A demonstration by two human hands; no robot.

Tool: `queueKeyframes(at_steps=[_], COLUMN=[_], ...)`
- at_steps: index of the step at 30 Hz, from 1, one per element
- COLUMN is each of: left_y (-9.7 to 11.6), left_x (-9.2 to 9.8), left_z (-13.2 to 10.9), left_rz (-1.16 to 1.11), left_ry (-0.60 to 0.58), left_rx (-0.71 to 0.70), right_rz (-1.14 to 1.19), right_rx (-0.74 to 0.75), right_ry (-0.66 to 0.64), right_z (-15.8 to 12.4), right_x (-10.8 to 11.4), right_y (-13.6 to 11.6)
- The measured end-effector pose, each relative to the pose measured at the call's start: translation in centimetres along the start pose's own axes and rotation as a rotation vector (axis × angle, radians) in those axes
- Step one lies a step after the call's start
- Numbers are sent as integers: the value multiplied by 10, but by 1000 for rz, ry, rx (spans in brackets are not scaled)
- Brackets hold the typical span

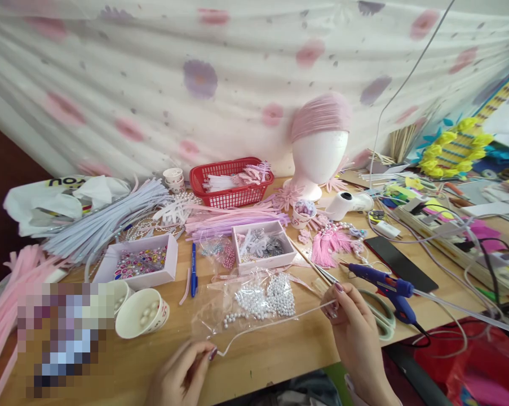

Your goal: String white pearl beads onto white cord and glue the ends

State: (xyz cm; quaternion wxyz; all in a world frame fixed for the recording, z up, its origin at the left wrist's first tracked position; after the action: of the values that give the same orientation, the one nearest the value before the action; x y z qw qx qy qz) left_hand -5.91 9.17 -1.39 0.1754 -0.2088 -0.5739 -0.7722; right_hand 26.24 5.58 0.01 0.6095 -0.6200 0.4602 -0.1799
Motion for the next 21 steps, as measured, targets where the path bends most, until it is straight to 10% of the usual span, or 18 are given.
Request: queueKeyframes(at_steps=[4,10,16,21], left_y=[6,7,12,66], left_x=[-17,-19,15,27], left_z=[14,28,18,0], left_rz=[46,170,399,497], left_ry=[-180,-152,6,238], left_rx=[-73,-154,-290,-426], right_rz=[-6,-102,-316,-379], right_rx=[8,50,78,197], right_ry=[-15,-48,-168,-237], right_z=[0,3,-1,-15], right_x=[0,8,13,15], right_y=[1,-1,0,-7])
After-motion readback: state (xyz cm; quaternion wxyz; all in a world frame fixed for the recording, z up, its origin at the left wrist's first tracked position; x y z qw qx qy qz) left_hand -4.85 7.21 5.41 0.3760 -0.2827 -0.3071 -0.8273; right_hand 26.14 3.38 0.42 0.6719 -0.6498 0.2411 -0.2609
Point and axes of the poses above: each hand's wrist, its own z-axis towards the middle knuckle, its own x-axis out of the back of the hand, y = z × x, the point moved 6 cm from there along z, towards the middle knuckle, and after that the axes turned 7 degrees about y, right-handed, at the moved point
